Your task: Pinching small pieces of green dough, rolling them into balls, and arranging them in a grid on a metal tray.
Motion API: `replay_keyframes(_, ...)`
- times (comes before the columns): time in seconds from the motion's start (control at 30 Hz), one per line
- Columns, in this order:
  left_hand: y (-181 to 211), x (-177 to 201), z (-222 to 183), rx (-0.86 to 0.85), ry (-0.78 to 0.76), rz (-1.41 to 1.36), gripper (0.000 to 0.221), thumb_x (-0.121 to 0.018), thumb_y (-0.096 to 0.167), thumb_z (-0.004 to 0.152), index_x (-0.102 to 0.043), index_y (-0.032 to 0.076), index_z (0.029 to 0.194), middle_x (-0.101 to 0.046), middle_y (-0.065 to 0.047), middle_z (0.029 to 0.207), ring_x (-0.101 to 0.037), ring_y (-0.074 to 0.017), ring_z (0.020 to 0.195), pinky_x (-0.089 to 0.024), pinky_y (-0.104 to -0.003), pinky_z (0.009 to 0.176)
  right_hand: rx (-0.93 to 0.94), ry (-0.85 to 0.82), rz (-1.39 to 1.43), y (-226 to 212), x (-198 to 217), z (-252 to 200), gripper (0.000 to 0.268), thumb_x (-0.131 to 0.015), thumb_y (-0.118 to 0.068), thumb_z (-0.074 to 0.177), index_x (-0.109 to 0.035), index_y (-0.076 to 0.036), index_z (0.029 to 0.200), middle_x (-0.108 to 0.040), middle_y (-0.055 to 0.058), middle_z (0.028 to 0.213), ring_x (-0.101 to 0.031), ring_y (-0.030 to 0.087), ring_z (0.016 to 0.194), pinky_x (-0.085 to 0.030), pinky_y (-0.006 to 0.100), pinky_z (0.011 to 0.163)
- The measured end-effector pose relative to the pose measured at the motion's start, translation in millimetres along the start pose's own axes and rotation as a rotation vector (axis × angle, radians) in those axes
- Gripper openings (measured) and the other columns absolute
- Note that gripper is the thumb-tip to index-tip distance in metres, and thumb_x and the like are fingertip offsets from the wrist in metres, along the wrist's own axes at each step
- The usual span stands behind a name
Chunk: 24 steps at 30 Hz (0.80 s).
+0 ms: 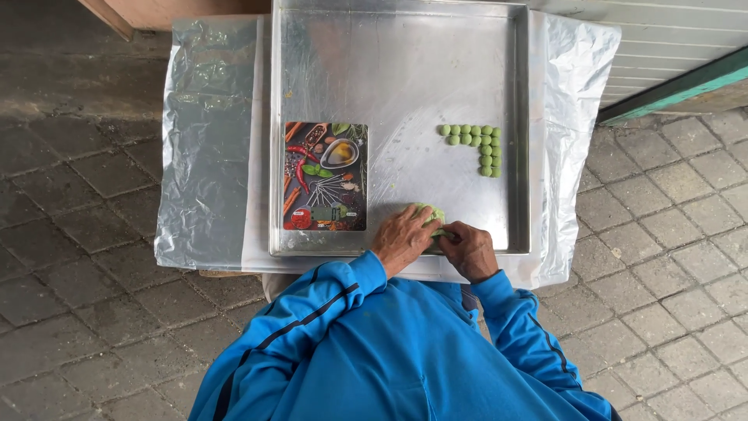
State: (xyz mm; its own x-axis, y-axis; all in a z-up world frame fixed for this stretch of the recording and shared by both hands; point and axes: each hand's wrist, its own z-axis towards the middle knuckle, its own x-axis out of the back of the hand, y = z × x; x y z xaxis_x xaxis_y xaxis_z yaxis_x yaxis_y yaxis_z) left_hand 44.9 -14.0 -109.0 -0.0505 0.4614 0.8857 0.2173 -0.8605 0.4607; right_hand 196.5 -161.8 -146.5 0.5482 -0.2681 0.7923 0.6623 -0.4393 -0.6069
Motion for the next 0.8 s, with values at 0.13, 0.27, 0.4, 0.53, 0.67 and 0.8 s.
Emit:
replay_keyframes(0.13, -0.4, 4.0, 2.1, 0.032, -0.013, -0.053, 0.035, -0.054, 0.025, 0.109, -0.058, 0.011, 0.141, -0.056, -0.020, 0.144, -0.056, -0.0411, 0.134, -0.060, -0.049, 0.096, -0.026, 0.028, 0.021, -31.2, 24.0, -6.9, 0.016, -0.086, -0.015, 0.083, -0.080, -0.006, 0.095, -0.077, 0.019, 0.076, -0.077, 0.035, 0.071, -0.065, 0.044, 0.062)
replay_keyframes(0.27, -2.2, 9.6, 3.0, 0.033, -0.046, -0.061, 0.035, -0.049, 0.027, 0.111, -0.059, 0.012, 0.140, -0.055, -0.018, 0.147, -0.054, -0.0392, 0.137, -0.060, -0.047, 0.098, -0.122, 0.008, 0.091, -50.6, 46.0, -14.6, 0.015, -0.085, -0.013, 0.084, -0.080, -0.003, 0.095, -0.077, 0.021, 0.078, -0.078, 0.036, 0.075, -0.065, 0.043, 0.066)
replay_keyframes(0.4, 1.8, 23.8, -2.0, 0.060, -0.064, -0.141, 0.036, -0.046, 0.025, 0.112, -0.058, 0.010, 0.143, -0.052, -0.021, 0.150, -0.052, -0.0422, 0.139, -0.059, -0.052, 0.099, -0.185, -0.028, 0.128, -65.7, 64.4, -23.8, 0.017, -0.084, -0.011, 0.083, -0.080, -0.001, 0.096, -0.077, 0.024, 0.080, -0.078, 0.039, 0.078, -0.065, 0.045, 0.069)
replay_keyframes(0.53, 1.1, 22.9, -6.5, 0.038, 0.036, -0.083, 0.033, -0.057, 0.023, 0.109, -0.061, 0.011, 0.139, -0.057, -0.019, 0.142, -0.059, -0.0395, 0.130, -0.062, -0.050, 0.092, -0.175, -0.040, 0.387, -79.3, 75.5, -31.9, 0.014, -0.080, -0.003, 0.085, -0.079, 0.002, 0.098, -0.076, 0.026, 0.083, -0.076, 0.033, 0.075, -0.063, 0.042, 0.067)
replay_keyframes(0.67, -1.3, 10.2, -0.7, 0.012, 0.077, -0.036, 0.035, -0.063, 0.030, 0.105, -0.064, 0.012, 0.135, -0.058, -0.017, 0.137, -0.061, -0.0383, 0.127, -0.063, -0.049, 0.090, -0.118, -0.006, 0.574, -110.2, 110.8, -29.7, 0.017, -0.076, -0.005, 0.091, -0.078, 0.001, 0.107, -0.076, 0.028, 0.095, -0.075, 0.034, 0.084, -0.064, 0.045, 0.076)
replay_keyframes(0.8, -8.7, 12.1, -4.9, 0.037, 0.094, -0.288, 0.042, -0.057, 0.043, 0.107, -0.067, 0.014, 0.135, -0.059, -0.016, 0.139, -0.055, -0.0398, 0.135, -0.056, -0.051, 0.103, 0.033, 0.032, 0.573, -99.5, 114.3, -5.6, 0.020, -0.071, 0.000, 0.094, -0.072, 0.004, 0.114, -0.073, 0.029, 0.111, -0.073, 0.040, 0.101, -0.060, 0.054, 0.084)
